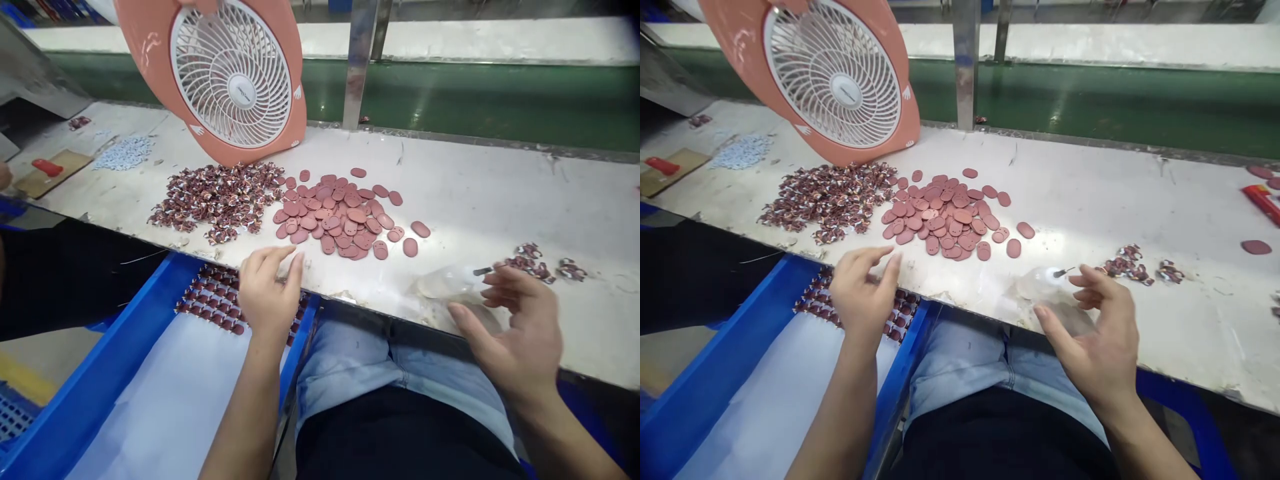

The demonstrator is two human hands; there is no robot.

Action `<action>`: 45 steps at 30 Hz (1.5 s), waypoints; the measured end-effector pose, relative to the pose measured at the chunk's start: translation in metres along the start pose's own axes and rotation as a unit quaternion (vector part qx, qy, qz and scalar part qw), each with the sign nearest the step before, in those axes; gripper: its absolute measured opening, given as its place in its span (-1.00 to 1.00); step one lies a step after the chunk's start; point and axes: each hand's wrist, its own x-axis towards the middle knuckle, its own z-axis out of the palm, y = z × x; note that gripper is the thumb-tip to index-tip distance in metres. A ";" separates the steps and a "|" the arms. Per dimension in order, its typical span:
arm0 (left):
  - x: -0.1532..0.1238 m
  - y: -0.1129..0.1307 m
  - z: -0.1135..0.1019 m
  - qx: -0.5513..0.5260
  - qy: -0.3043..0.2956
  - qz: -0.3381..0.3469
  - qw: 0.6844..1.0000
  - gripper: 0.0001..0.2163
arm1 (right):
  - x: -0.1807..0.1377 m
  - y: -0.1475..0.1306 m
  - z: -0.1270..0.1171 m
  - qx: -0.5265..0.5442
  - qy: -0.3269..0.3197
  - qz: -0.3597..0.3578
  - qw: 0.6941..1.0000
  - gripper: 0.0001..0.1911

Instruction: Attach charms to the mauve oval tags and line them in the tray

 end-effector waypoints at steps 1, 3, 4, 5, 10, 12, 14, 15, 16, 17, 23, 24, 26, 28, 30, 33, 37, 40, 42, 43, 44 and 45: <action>0.013 0.014 0.007 0.007 -0.057 -0.015 0.998 -0.79 | 0.004 -0.001 0.003 -0.024 -0.033 0.018 0.999 -0.33; 0.034 0.033 0.015 0.051 -0.155 -0.042 0.986 -0.75 | 0.011 -0.005 0.007 -0.057 -0.091 0.029 0.994 -0.29; 0.040 0.039 0.017 0.076 -0.188 -0.051 0.978 -0.74 | 0.013 -0.006 0.008 -0.060 -0.109 0.025 0.992 -0.33; 0.045 0.043 0.018 0.096 -0.214 -0.056 0.971 -0.74 | 0.015 -0.007 0.010 -0.058 -0.123 0.020 0.990 -0.39; 0.048 0.053 0.013 0.111 -0.292 -0.071 0.947 -0.76 | 0.017 -0.008 0.013 0.006 -0.122 0.015 0.992 -0.65; 0.046 0.057 0.010 0.111 -0.317 -0.083 0.938 -0.76 | 0.014 -0.007 0.011 0.049 -0.104 0.019 0.993 -0.66; 0.043 0.061 0.008 0.113 -0.336 -0.086 0.931 -0.76 | 0.011 -0.007 0.009 0.097 -0.090 0.022 0.991 -0.68; 0.042 0.063 0.007 0.113 -0.342 -0.082 0.929 -0.76 | 0.008 -0.007 0.007 0.121 -0.088 0.024 0.988 -0.69; 0.041 0.065 0.006 0.112 -0.346 -0.077 0.928 -0.76 | 0.006 -0.007 0.007 0.145 -0.088 0.028 0.985 -0.71; 0.040 0.067 0.005 0.112 -0.351 -0.071 0.927 -0.76 | 0.004 -0.008 0.006 0.168 -0.092 0.033 0.981 -0.73; 0.033 0.074 0.000 0.100 -0.381 -0.057 0.917 -0.81 | -0.004 -0.019 0.013 0.281 -0.144 0.086 0.945 -0.72; 0.031 0.074 0.000 0.085 -0.380 -0.060 0.919 -0.84 | -0.003 -0.023 0.014 0.284 -0.148 0.098 0.942 -0.74; 0.025 0.074 0.001 0.035 -0.374 -0.072 0.924 -0.89 | 0.000 -0.031 0.016 0.283 -0.156 0.116 0.939 -0.79; 0.018 0.075 0.002 0.010 -0.358 -0.071 0.931 -0.87 | 0.004 -0.038 0.016 0.282 -0.168 0.126 0.936 -0.80; 0.012 0.077 0.003 0.049 -0.339 -0.040 0.939 -0.84 | 0.007 -0.043 0.014 0.282 -0.175 0.131 0.934 -0.80; 0.010 0.083 0.004 0.128 -0.341 0.001 0.931 -0.86 | 0.008 -0.044 0.012 0.280 -0.177 0.135 0.934 -0.79; 0.020 0.090 0.006 0.151 -0.377 0.016 0.914 -0.87 | 0.007 -0.041 0.010 0.276 -0.175 0.134 0.935 -0.80; 0.031 0.092 0.007 0.162 -0.406 -0.001 0.899 -0.81 | 0.006 -0.040 0.010 0.275 -0.174 0.131 0.936 -0.80; 0.038 0.092 0.009 0.158 -0.428 -0.019 0.890 -0.78 | 0.006 -0.040 0.010 0.277 -0.175 0.130 0.936 -0.79; 0.041 0.092 0.010 0.148 -0.433 -0.029 0.889 -0.78 | 0.006 -0.040 0.010 0.278 -0.176 0.130 0.935 -0.79; 0.043 0.091 0.012 0.136 -0.433 -0.038 0.890 -0.79 | 0.006 -0.040 0.009 0.280 -0.177 0.130 0.935 -0.79; 0.044 0.090 0.014 0.124 -0.427 -0.045 0.895 -0.79 | 0.006 -0.040 0.008 0.282 -0.178 0.130 0.934 -0.79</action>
